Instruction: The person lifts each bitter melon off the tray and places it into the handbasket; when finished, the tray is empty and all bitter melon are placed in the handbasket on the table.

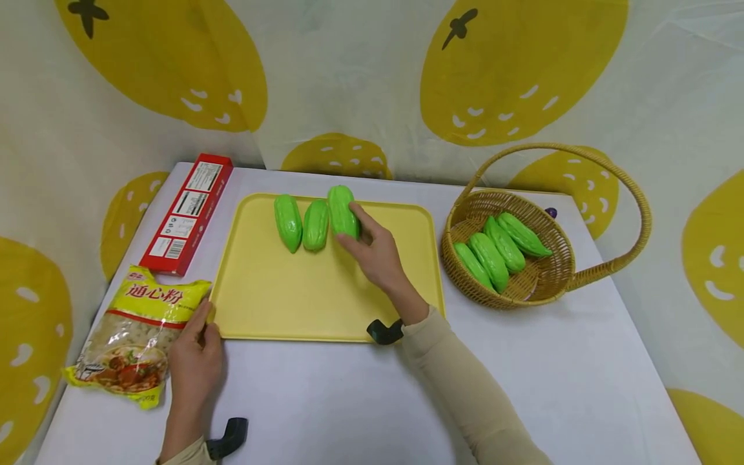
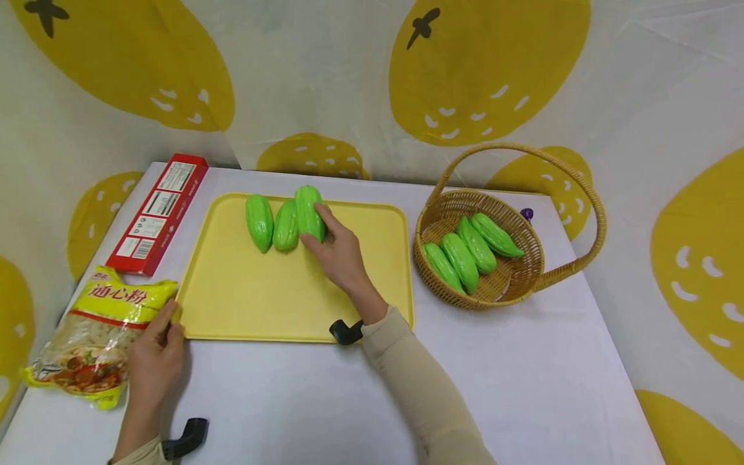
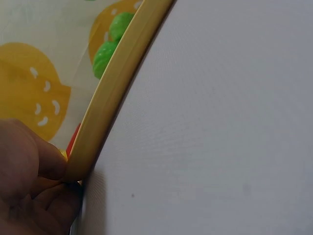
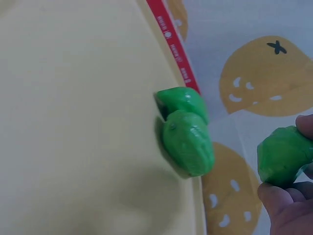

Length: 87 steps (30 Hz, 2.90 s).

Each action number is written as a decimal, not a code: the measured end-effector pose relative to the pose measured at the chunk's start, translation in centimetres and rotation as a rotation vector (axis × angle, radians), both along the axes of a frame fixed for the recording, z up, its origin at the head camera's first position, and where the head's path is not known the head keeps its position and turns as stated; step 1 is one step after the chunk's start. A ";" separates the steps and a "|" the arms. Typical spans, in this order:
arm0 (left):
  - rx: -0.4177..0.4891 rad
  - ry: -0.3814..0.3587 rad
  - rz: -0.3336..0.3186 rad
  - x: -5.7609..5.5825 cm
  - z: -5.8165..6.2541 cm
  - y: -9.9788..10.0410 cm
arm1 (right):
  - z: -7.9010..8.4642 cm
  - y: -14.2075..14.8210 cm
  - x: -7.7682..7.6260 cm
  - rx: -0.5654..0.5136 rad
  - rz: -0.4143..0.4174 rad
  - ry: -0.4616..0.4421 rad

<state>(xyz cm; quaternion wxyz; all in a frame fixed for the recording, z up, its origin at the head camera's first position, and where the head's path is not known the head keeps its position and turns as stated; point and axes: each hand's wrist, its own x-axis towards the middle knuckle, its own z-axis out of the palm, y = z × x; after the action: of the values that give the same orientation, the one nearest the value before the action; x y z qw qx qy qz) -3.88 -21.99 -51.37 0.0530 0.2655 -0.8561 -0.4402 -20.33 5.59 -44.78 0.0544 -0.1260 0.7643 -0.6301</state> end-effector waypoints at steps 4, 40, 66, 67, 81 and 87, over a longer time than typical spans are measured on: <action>-0.006 0.005 -0.001 0.0 -0.1 0.0 | 0.9 0.6 0.7 -0.026 0.011 0.016; -0.012 0.041 -0.010 0.1 0.1 0.0 | 6.0 9.0 4.8 -0.161 -0.005 0.153; -0.007 0.010 -0.006 0.1 0.2 0.1 | 5.1 17.1 4.7 -0.175 -0.074 0.047; -0.008 0.008 -0.005 0.1 0.2 0.1 | 5.0 17.6 4.7 -0.163 -0.077 0.040; -0.023 0.009 -0.005 0.0 0.1 0.0 | 2.5 22.3 4.2 -0.070 -0.103 -0.069; -0.031 0.024 -0.014 0.0 -0.1 -0.1 | 1.7 23.4 3.8 0.023 -0.120 -0.139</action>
<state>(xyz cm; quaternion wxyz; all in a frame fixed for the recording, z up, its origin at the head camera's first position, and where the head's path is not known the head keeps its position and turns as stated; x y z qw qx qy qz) -3.90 -22.12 -51.46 0.0643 0.2532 -0.8641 -0.4302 -16.49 29.04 -43.13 0.0710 -0.0355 0.7720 -0.6307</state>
